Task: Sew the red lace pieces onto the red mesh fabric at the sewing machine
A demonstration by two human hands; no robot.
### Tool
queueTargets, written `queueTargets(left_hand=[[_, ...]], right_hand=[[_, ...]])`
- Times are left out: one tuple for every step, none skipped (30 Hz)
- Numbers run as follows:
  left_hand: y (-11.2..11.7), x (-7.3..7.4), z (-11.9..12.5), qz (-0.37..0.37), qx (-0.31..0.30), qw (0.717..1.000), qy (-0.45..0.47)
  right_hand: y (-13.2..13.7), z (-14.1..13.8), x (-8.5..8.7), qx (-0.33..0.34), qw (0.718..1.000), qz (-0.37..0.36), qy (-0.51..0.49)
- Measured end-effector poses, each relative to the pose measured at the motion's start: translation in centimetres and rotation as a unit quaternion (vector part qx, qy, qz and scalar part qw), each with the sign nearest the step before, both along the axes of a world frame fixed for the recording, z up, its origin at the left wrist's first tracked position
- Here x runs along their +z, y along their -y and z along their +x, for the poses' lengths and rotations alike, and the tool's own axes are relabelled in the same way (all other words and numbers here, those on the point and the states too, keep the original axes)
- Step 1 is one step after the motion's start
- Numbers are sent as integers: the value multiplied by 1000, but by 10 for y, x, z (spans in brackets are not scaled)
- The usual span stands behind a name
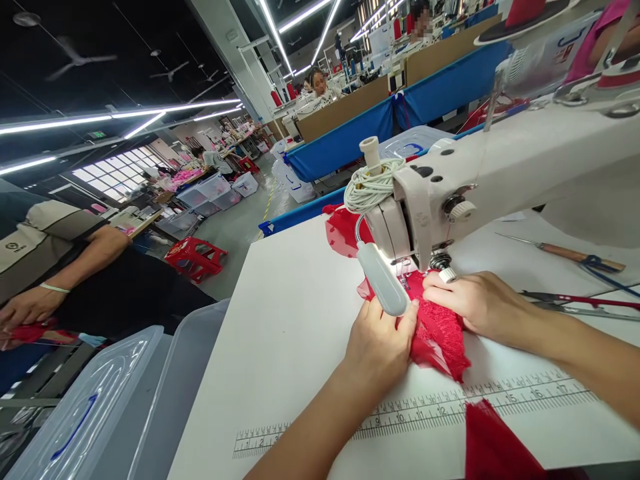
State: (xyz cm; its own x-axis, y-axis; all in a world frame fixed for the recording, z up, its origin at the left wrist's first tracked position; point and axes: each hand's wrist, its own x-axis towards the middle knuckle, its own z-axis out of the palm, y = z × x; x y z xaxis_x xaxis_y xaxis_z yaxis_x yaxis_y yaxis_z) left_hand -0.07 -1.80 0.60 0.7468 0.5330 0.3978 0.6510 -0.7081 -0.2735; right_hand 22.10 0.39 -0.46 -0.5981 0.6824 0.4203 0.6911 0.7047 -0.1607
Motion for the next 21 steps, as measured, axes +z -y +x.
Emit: queueTargets(left_hand=[[0,0,0,-2,1,1000,3],[-1,0,0,-5,1,1000,7],[-1,1,0,-8,0,1000,12],[-1,2,1,-10,-3,1000,18],[-2,4,1,-14,-8,1000,24],[-2,5,2,-18,-11,999,26],[-3,6,2,-22,-17,999,27],[-4,7,3,-24,-26,999,27],[-5,8,3,-27,-39,999,25],[-6,8,4,-29,-56,998,25],[-6,7,4,-28,-75,996,26],[-7,7,5,-28,-94,995,26],[-8,6,5,-31,-104,994,23],[-8,5,5,-35,-104,994,19],[-8,5,5,-42,-95,994,17],[-7,6,5,-56,-81,995,16],[-5,8,5,-75,-66,995,19],[-4,10,5,-98,-56,993,25],[-2,12,6,-123,-52,990,32],[0,15,6,-151,-54,986,36],[2,17,6,-176,-58,982,39]], right_hand=[[0,0,0,-3,1000,-3,-5],[-1,0,0,-4,1000,-7,-9],[-1,0,1,-2,1000,-10,-11],[-1,0,3,2,1000,-13,-10],[-1,1,4,3,1000,-15,-8],[0,1,6,5,1000,-14,-6],[0,2,7,8,1000,-14,-4],[0,2,8,14,1000,-14,-5],[1,3,8,22,1000,-14,-11],[1,3,8,31,999,-13,-23],[2,3,7,43,998,-18,-34],[2,2,5,52,997,-25,-43],[2,2,3,58,997,-32,-49],[2,2,2,58,996,-36,-53],[2,1,0,55,996,-38,-54],[2,1,-1,52,996,-36,-56],[2,1,-1,47,997,-31,-59],[2,1,-2,42,997,-24,-64],[2,0,-2,38,997,-20,-67],[2,0,-2,34,997,-16,-67],[2,0,-1,31,997,-13,-66]])
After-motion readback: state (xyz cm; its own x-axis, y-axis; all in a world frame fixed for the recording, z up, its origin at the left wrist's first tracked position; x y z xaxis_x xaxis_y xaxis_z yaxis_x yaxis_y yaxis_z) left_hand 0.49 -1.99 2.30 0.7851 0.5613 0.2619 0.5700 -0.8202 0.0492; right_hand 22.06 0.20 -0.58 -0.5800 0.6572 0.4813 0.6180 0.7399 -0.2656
